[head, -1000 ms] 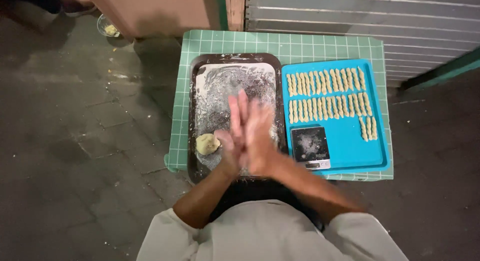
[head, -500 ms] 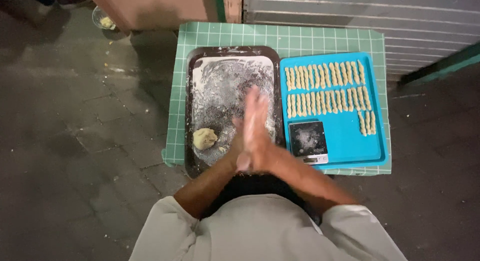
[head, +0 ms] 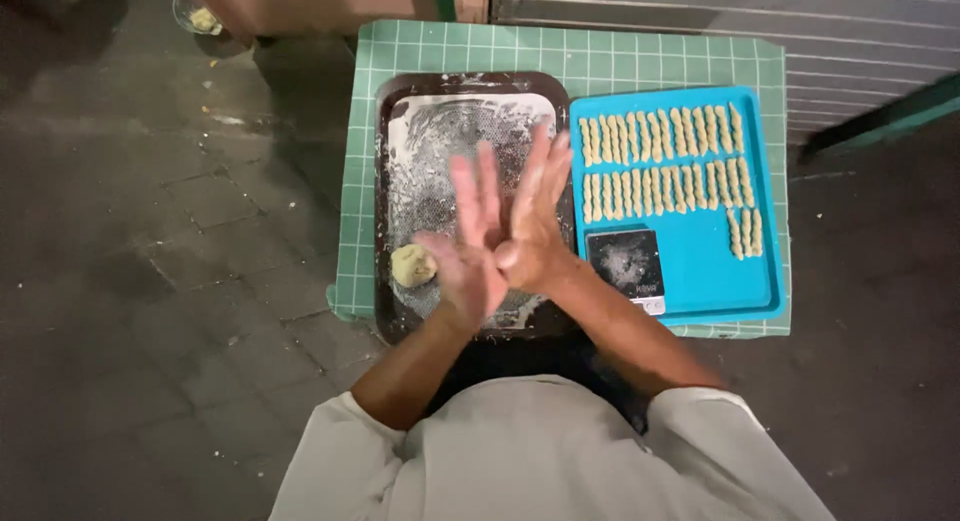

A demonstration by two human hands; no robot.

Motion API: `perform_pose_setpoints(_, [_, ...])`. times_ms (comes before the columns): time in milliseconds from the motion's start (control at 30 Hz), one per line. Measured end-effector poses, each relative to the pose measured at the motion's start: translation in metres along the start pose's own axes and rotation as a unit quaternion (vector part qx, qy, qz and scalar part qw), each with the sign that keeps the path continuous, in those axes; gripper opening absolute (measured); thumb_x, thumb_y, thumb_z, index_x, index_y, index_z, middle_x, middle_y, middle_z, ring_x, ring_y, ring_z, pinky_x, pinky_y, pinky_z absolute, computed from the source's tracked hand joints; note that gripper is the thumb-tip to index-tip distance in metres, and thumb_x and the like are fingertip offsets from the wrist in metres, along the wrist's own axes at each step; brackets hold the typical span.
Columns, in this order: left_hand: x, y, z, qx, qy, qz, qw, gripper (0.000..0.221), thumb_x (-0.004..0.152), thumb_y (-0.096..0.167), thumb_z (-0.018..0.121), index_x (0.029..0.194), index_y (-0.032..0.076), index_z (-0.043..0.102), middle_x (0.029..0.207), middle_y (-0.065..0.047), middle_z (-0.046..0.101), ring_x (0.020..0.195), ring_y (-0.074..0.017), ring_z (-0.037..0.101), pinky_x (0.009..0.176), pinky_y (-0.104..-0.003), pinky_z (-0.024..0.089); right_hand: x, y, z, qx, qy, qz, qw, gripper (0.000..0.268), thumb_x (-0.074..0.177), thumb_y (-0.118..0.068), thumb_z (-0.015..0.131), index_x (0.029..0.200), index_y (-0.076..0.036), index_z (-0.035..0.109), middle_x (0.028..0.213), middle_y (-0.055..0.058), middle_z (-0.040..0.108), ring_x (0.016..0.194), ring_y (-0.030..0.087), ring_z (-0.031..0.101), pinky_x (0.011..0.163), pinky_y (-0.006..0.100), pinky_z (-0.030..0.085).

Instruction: Shaping small pieces of dough into twisted snacks by rolling and folding them by hand on a floured surface.

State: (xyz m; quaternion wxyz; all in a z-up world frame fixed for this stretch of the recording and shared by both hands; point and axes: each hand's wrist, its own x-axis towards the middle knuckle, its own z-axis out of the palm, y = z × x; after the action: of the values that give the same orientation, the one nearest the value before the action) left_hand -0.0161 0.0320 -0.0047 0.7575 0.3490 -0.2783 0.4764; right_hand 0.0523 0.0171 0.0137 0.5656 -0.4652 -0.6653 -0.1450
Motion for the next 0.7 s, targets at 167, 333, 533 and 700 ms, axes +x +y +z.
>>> perform_pose_setpoints(167, [0.018,-0.017,-0.016,-0.069,-0.039,0.063,0.995,0.089,0.102,0.063,0.036,0.169,0.029,-0.010,0.177,-0.005,-0.016,0.126,-0.0231,0.042,0.095,-0.042,0.036,0.053,-0.077,-0.003,0.219,-0.033,0.002,0.975,0.088,0.105,-0.068,0.021,0.168,-0.017,-0.012,0.175,0.013,-0.019,0.163,0.033,-0.016,0.133,0.065,-0.011])
perform_pose_setpoints(333, [0.009,-0.027,-0.015,-0.118,-0.060,0.087,0.987,0.090,0.103,0.060,0.043,0.171,0.029,-0.007,0.178,-0.004,-0.014,0.119,-0.0196,0.053,0.089,-0.037,0.042,0.001,-0.005,0.003,0.021,0.009,0.001,1.000,0.092,0.105,-0.062,0.029,0.165,-0.007,-0.014,0.171,0.027,-0.013,0.159,0.038,-0.018,0.127,0.059,-0.019])
perform_pose_setpoints(533, [0.019,-0.030,0.028,0.028,-0.019,0.152,0.988,0.107,0.091,0.076,0.044,0.170,0.020,-0.001,0.178,-0.010,-0.011,0.140,-0.0225,0.027,0.111,-0.042,0.016,0.035,-0.069,-0.013,0.277,-0.043,0.054,0.959,0.099,0.102,-0.073,0.030,0.168,-0.012,-0.010,0.174,0.022,-0.014,0.163,0.036,-0.016,0.131,0.063,-0.021])
perform_pose_setpoints(700, [-0.026,-0.020,0.011,0.049,0.041,0.009,0.998,0.082,0.107,0.068,0.024,0.171,0.028,-0.009,0.179,-0.002,-0.007,0.163,-0.0283,0.008,0.130,-0.053,0.013,-0.002,0.010,-0.022,-0.044,-0.019,-0.028,0.998,0.100,0.104,-0.069,0.029,0.165,-0.004,-0.018,0.169,0.033,-0.015,0.158,0.045,-0.022,0.126,0.066,-0.014])
